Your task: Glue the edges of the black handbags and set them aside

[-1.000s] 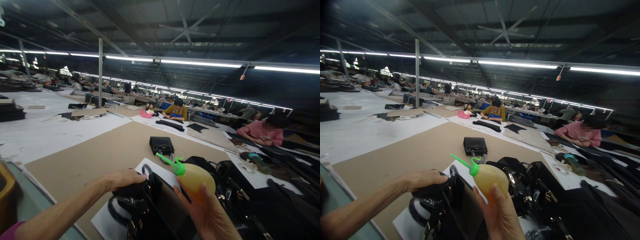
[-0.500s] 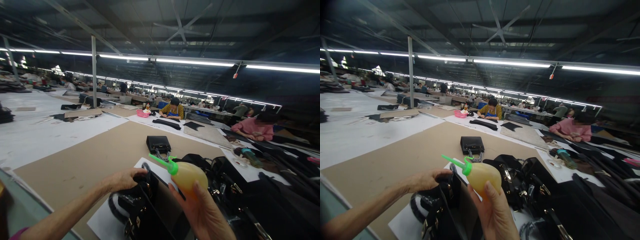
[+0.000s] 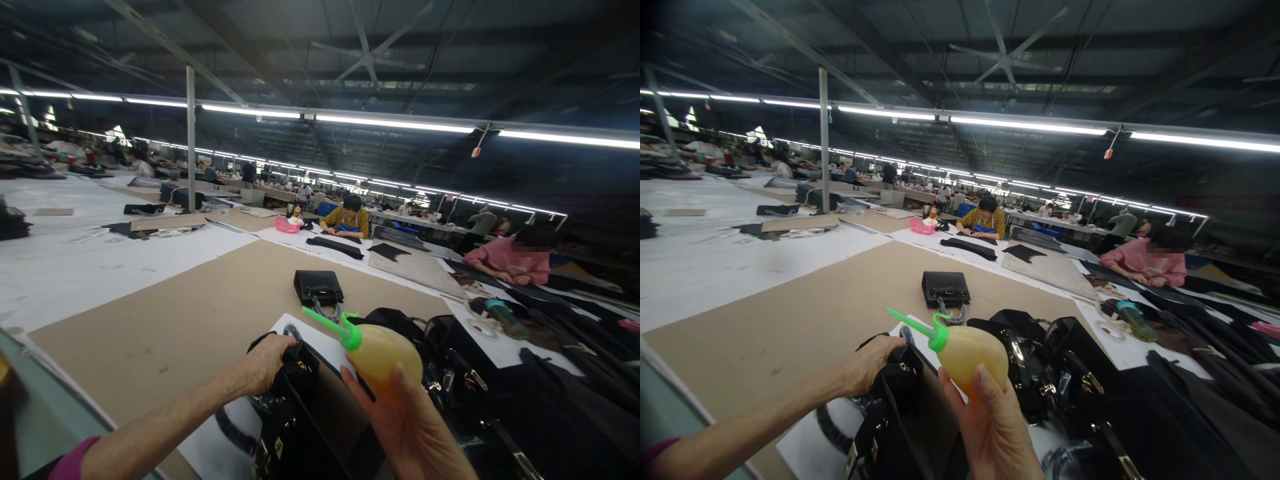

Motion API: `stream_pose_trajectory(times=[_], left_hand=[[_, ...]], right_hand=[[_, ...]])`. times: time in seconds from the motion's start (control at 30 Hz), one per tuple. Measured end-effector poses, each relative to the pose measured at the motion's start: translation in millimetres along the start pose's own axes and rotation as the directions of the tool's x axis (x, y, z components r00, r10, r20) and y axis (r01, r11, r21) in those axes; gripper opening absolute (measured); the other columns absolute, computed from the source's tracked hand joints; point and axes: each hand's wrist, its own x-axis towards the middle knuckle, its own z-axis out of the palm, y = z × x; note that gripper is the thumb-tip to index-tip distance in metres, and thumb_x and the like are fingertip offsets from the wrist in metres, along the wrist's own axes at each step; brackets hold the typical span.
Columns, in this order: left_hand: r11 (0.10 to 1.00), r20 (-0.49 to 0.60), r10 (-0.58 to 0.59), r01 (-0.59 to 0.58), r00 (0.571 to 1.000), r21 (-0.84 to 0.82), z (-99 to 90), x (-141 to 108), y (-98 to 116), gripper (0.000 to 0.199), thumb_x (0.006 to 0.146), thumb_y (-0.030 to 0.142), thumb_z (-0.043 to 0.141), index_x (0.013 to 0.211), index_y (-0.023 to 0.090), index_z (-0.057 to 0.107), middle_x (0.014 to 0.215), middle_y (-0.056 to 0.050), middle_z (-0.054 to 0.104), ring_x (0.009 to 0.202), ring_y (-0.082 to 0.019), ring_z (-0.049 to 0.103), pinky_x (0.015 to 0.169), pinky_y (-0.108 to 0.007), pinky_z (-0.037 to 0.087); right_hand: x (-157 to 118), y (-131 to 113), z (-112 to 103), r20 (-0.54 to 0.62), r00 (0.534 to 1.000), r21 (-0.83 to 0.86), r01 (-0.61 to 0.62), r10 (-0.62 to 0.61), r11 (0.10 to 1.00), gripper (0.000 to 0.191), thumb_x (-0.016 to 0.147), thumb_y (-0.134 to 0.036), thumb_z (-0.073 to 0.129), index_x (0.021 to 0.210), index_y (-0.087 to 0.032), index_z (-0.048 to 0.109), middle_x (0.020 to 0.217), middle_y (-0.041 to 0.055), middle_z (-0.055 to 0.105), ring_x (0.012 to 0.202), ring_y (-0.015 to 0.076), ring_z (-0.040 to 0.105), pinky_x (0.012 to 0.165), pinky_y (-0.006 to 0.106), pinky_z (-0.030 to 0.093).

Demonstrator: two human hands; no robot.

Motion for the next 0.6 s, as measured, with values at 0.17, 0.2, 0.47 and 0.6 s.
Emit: stream_pose_trajectory(times=[0.17, 0.2, 0.47, 0.6], left_hand=[[0.991, 0.044, -0.011, 0.017, 0.999, -0.133, -1.3, -2, -15, 0.019, 0.069, 0.03, 0.057, 0.082, 0.017, 0.061, 0.077, 0.0, 0.064, 0.073, -0.018, 0.058, 0.061, -0.024, 0.042], [0.988, 0.058, -0.011, 0.02, 0.998, -0.154, -2.6, -2, -18, 0.021, 0.069, 0.027, 0.056, 0.086, 0.017, 0.062, 0.078, 0.001, 0.064, 0.073, -0.017, 0.058, 0.061, -0.023, 0.042], [0.998, -0.462, 0.061, -0.05, 0.885, 0.036, -4.6, -37, 1, 0.014, 0.081, 0.025, 0.045, 0.087, 0.02, 0.057, 0.107, -0.004, 0.058, 0.08, -0.016, 0.054, 0.073, -0.028, 0.042], [0.923, -0.262, 0.292, -0.199, 0.92, 0.331, -8.0, -49, 35, 0.009, 0.078, 0.029, 0.056, 0.081, 0.023, 0.062, 0.093, -0.003, 0.06, 0.093, -0.021, 0.053, 0.078, -0.031, 0.04]], right_hand=[[-2, -1, 1, -0.015, 1.0, 0.001, -0.023, 0.023, 1.0, 0.036, 0.066, -0.031, 0.083, 0.097, -0.021, 0.069, 0.107, 0.0072, 0.068, 0.115, 0.0312, 0.052, 0.101, 0.054, 0.036], [-2, -2, 3, -0.017, 0.999, 0.0, -0.031, 0.031, 1.0, 0.038, 0.066, -0.032, 0.083, 0.099, -0.021, 0.068, 0.108, 0.0079, 0.068, 0.116, 0.0314, 0.051, 0.101, 0.054, 0.035], [11, -1, 7, 0.069, 0.964, -0.011, -0.256, 0.256, 0.967, 0.042, 0.071, -0.046, 0.077, 0.103, -0.02, 0.067, 0.11, 0.013, 0.066, 0.114, 0.0354, 0.051, 0.098, 0.06, 0.032], [18, 3, 6, 0.114, 0.96, 0.017, -0.259, 0.255, 0.966, 0.039, 0.077, -0.043, 0.073, 0.106, -0.017, 0.067, 0.109, 0.0132, 0.067, 0.109, 0.0313, 0.055, 0.102, 0.057, 0.029]])
